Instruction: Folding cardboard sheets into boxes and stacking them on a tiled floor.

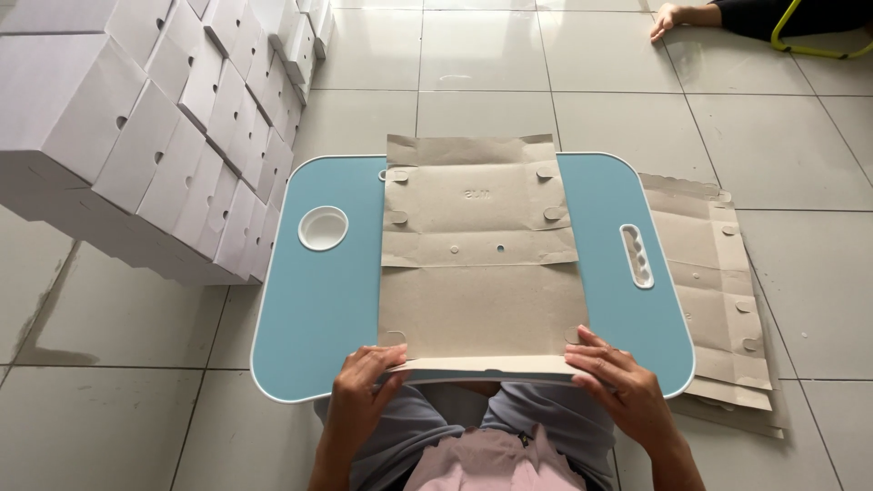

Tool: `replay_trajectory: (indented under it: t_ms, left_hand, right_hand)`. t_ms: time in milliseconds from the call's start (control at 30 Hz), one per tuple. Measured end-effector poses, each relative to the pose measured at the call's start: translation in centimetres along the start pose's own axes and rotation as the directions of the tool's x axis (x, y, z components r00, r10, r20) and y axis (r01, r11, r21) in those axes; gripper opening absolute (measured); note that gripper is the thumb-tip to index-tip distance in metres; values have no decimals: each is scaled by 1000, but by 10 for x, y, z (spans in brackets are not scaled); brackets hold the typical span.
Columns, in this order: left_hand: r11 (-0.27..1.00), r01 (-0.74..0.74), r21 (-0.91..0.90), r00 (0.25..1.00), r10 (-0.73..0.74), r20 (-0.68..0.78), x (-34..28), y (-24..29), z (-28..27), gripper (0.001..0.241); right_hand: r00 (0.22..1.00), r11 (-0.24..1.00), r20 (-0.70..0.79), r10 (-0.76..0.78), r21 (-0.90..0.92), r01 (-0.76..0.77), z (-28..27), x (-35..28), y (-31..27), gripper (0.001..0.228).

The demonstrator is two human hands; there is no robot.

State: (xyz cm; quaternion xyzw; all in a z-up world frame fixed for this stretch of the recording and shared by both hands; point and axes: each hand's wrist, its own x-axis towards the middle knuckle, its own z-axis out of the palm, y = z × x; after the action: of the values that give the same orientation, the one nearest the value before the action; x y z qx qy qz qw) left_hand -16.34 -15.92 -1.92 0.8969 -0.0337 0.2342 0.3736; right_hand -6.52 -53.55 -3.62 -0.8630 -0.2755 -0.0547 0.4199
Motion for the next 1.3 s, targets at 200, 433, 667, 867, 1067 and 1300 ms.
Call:
replay_trajectory:
  t_ms: [200, 433, 667, 867, 1067, 1300]
  left_hand:
    - [979, 201, 23, 975, -198, -100, 9, -6, 16, 52]
    - [894, 89, 439, 983, -7, -186, 21, -6, 36, 86]
    - [892, -195, 409, 980, 160, 120, 16, 12, 72, 53]
    - [903, -293, 314, 928, 189, 321, 10, 26, 83, 59]
    - [868, -326, 375, 909, 179, 378, 4, 16, 87, 77]
    - [808, -293, 511, 936, 134, 325, -5, -1, 68, 88]
  right_hand:
    - [952, 974, -211, 223, 18, -225, -5, 23, -21, 23]
    - [945, 976, -277, 174, -80, -203, 5, 50, -21, 20]
    - [963, 897, -270, -1, -426, -119, 21, 54, -1, 24]
    - [980, 756, -182, -84, -652, -57, 48, 50, -2, 37]
    - [956, 841, 175, -233, -456, 289, 94, 40, -55, 62]
    - [922, 825, 303, -240, -437, 358, 87, 37, -58, 74]
